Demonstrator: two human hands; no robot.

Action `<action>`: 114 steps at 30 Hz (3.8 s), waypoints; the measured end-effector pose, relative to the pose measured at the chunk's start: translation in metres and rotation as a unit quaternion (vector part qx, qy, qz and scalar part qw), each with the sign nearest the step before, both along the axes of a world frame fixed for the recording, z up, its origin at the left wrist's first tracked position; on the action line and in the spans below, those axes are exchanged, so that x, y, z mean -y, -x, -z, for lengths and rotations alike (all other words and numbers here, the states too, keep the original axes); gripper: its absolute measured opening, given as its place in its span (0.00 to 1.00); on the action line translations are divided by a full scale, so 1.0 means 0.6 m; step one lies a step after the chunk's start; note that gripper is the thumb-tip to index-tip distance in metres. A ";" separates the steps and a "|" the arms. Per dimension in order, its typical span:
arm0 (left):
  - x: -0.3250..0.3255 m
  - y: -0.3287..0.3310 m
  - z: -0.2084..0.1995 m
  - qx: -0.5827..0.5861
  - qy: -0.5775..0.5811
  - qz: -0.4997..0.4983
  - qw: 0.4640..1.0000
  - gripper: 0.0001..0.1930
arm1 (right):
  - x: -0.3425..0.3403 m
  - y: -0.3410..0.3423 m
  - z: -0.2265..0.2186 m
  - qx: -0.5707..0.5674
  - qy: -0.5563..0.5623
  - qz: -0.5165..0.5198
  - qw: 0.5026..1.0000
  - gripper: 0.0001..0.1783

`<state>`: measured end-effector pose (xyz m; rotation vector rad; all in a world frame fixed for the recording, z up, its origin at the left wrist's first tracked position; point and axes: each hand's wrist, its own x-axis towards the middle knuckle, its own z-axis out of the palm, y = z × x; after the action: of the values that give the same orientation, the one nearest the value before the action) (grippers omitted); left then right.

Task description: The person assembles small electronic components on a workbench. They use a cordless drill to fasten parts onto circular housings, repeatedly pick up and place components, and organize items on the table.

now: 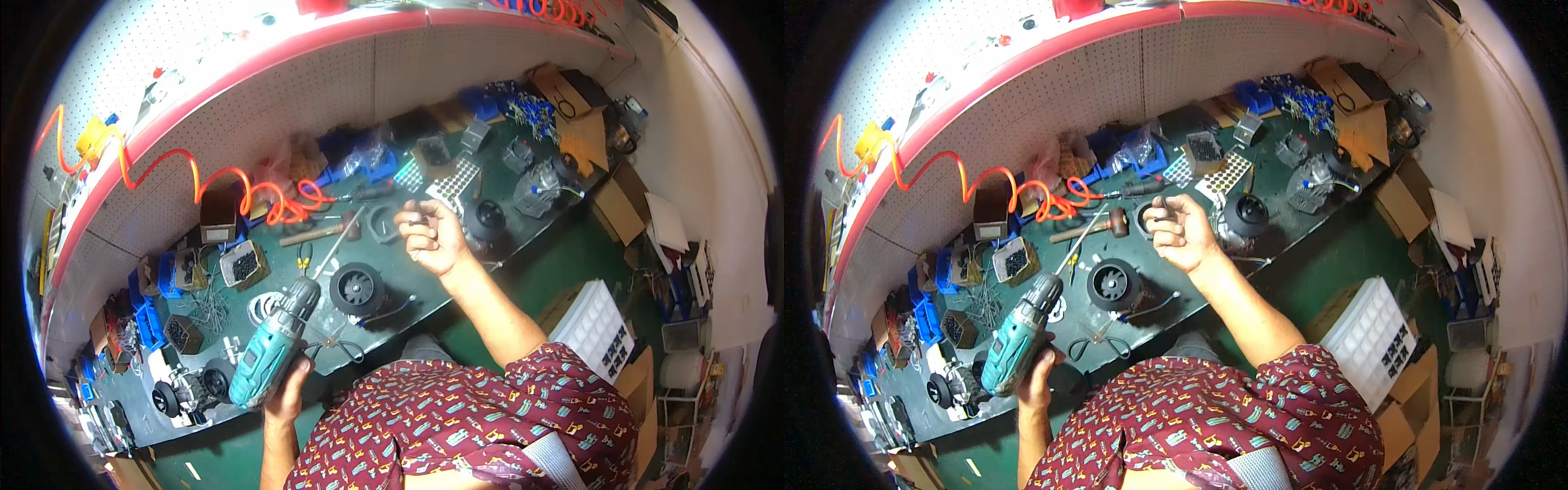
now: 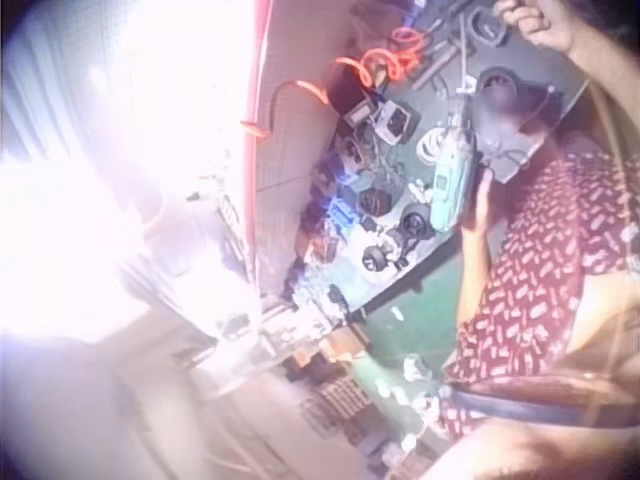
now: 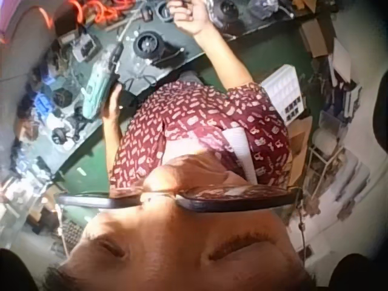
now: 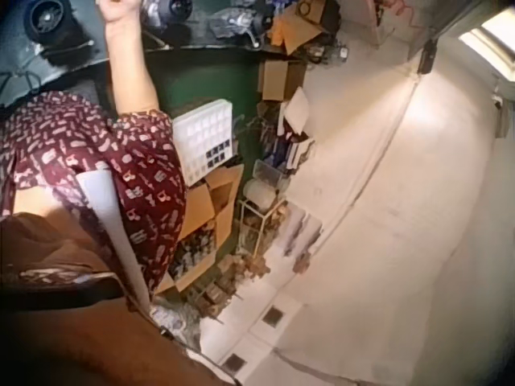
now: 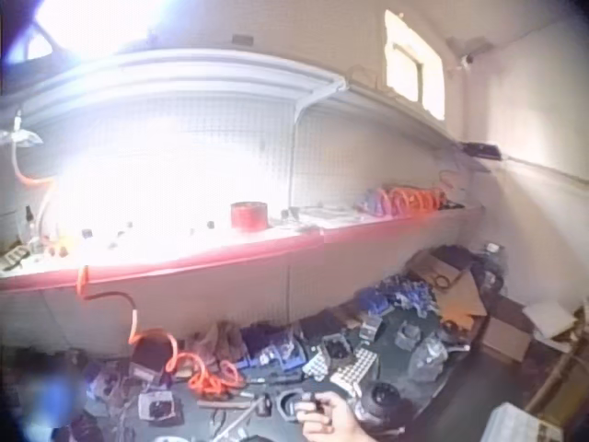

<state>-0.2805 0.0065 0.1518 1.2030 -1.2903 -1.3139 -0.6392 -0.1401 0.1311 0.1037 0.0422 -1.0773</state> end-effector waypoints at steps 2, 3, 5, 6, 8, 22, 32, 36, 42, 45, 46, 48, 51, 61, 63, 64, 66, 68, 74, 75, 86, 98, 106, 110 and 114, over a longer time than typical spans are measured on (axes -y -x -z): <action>-0.008 -0.018 0.006 -0.017 -0.015 0.049 0.999 0.17 | -0.042 -0.035 0.005 0.038 -0.011 0.002 0.999 0.11; -0.011 -0.023 0.003 -0.010 -0.013 0.064 0.998 0.17 | -0.054 -0.046 0.008 0.044 -0.020 0.000 0.999 0.10; -0.020 -0.026 0.005 -0.036 -0.009 0.073 0.997 0.17 | -0.075 -0.062 0.004 0.051 -0.037 0.009 0.998 0.08; -0.021 -0.030 0.010 -0.020 -0.011 0.078 0.997 0.17 | -0.081 -0.066 0.006 0.049 -0.053 0.021 0.997 0.07; -0.022 -0.036 0.015 0.013 -0.013 0.087 0.996 0.18 | -0.089 -0.068 0.020 0.103 -0.025 0.015 0.994 0.07; -0.022 0.022 -0.049 0.040 -0.055 0.004 0.998 0.22 | -0.083 -0.030 0.088 -0.299 0.000 0.090 0.950 0.05; -0.014 0.046 -0.042 0.101 -0.073 0.063 0.990 0.20 | -0.078 0.008 0.112 -0.338 -0.020 0.069 0.938 0.03; -0.011 0.036 -0.032 0.110 -0.078 0.085 0.987 0.17 | -0.065 0.020 0.128 -0.356 0.013 0.043 0.933 0.09; -0.009 0.047 -0.039 0.112 -0.104 0.050 0.987 0.18 | -0.049 0.009 0.152 -0.339 0.020 0.027 0.940 0.08; -0.008 0.051 -0.049 0.109 -0.103 0.060 0.987 0.18 | -0.048 -0.005 0.143 -0.345 -0.024 0.023 0.938 0.07; -0.008 0.050 -0.047 0.111 -0.111 0.057 0.986 0.18 | -0.047 -0.007 0.139 -0.345 -0.042 0.022 0.937 0.07; -0.009 0.046 -0.039 0.115 -0.126 0.051 0.984 0.19 | -0.041 -0.009 0.165 -0.285 -0.013 0.025 0.958 0.06; -0.007 0.057 -0.041 0.099 -0.137 0.029 0.985 0.18 | -0.035 -0.013 0.169 -0.246 -0.022 0.023 0.969 0.06; 0.011 0.034 -0.035 0.179 -0.124 0.035 0.975 0.16 | -0.016 -0.023 0.162 -0.291 -0.020 -0.004 0.956 0.07; 0.027 0.037 -0.050 0.216 -0.045 0.070 0.973 0.15 | -0.008 -0.021 0.160 -0.321 -0.008 -0.027 0.947 0.08; 0.036 0.030 -0.057 0.268 -0.035 0.072 0.960 0.17 | -0.006 -0.026 0.160 -0.364 0.012 -0.029 0.931 0.09; 0.053 0.004 -0.069 0.320 -0.020 0.096 0.942 0.18 | 0.003 -0.040 0.158 -0.447 0.052 -0.035 0.892 0.10; 0.078 0.002 -0.095 0.356 -0.062 0.101 0.927 0.18 | 0.023 -0.051 0.161 -0.542 0.098 -0.073 0.831 0.11; 0.167 0.035 -0.183 0.575 -0.050 0.174 0.798 0.15 | 0.049 -0.072 0.204 -0.579 0.210 -0.133 0.776 0.12; 0.182 0.056 -0.204 0.477 -0.133 0.152 0.855 0.15 | 0.045 -0.075 0.202 -0.581 0.223 -0.144 0.769 0.13; 0.232 0.077 -0.224 0.553 -0.131 0.252 0.783 0.13 | 0.018 -0.101 0.265 -0.626 0.333 -0.027 0.705 0.18; 0.259 0.116 -0.246 0.480 -0.057 0.297 0.824 0.12 | -0.066 -0.129 0.258 -0.714 0.205 0.064 0.667 0.18; 0.269 0.104 -0.250 0.467 -0.125 0.264 0.834 0.15 | -0.070 -0.145 0.269 -0.696 0.171 0.045 0.696 0.19; 0.267 0.113 -0.266 0.519 -0.213 0.205 0.802 0.13 | -0.073 -0.147 0.267 -0.696 0.201 0.059 0.687 0.20; 0.277 0.110 -0.265 0.596 -0.270 0.155 0.740 0.24 | -0.074 -0.144 0.264 -0.694 0.189 0.051 0.692 0.20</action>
<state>-0.3464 -0.1598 0.3106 2.5815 -2.1139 -1.1288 -0.5529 -0.0958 -0.0273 -1.1371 1.1997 -1.0293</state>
